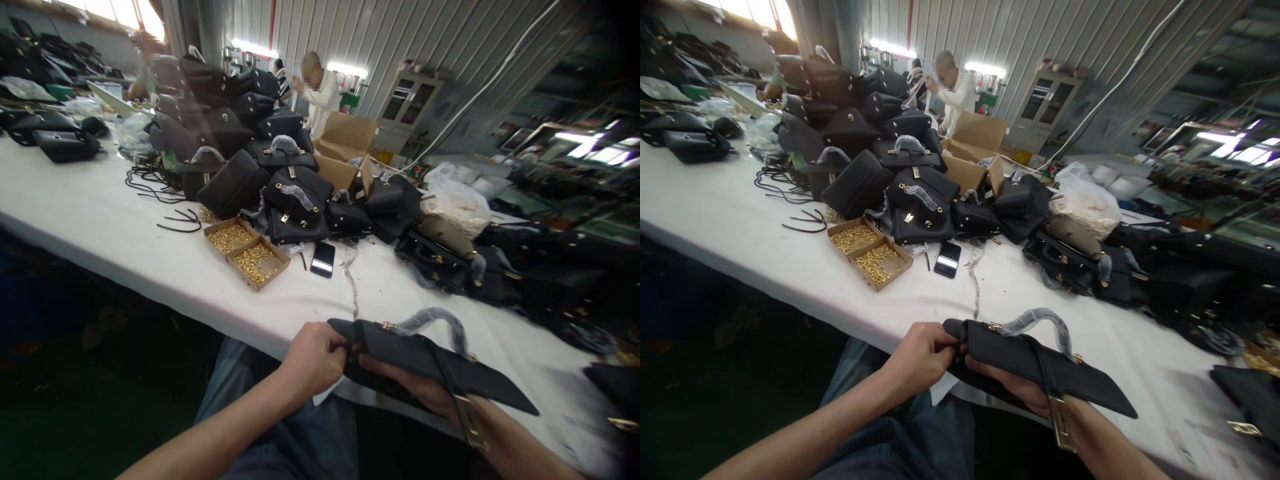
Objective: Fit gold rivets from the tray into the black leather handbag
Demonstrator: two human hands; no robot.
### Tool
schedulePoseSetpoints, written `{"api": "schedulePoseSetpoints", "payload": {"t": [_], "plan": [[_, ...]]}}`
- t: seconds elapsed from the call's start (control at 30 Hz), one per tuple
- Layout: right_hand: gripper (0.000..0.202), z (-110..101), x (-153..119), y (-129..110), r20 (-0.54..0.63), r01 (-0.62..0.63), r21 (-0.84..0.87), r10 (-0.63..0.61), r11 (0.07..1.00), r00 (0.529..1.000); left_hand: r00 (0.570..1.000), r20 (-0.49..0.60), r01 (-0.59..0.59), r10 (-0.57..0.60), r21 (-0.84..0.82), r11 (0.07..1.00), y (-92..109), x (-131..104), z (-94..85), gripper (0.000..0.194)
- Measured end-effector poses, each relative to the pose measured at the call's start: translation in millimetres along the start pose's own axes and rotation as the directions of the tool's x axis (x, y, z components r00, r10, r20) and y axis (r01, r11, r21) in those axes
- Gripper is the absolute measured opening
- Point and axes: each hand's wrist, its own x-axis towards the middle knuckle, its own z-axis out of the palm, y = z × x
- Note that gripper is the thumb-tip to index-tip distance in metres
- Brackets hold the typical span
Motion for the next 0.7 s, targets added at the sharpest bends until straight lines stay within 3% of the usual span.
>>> {"api": "schedulePoseSetpoints", "payload": {"t": [0.17,0.3,0.5,0.7], "plan": [[0.016,6.9,20.1,0.8,0.186,-0.103,0.009,0.100,0.995,0.978,0.999,-0.039,-0.008,0.009,0.016,1.000,-2.1,-6.1,-0.1,0.030],[0.020,12.6,20.4,15.9,0.122,-0.035,0.024,0.032,0.999,0.992,1.000,-0.025,0.005,-0.006,-0.028,1.000,-8.4,-5.6,-0.5,0.032],[0.035,22.1,26.1,42.3,0.044,0.057,-0.007,-0.056,0.998,0.997,0.995,0.102,0.035,-0.014,-0.213,0.976,-20.6,4.5,-0.7,0.035],[0.037,18.2,31.4,51.8,-0.011,0.172,-0.320,-0.186,0.932,0.983,0.989,0.143,0.088,-0.046,-0.305,0.948,-29.0,8.7,2.8,0.035]]}}
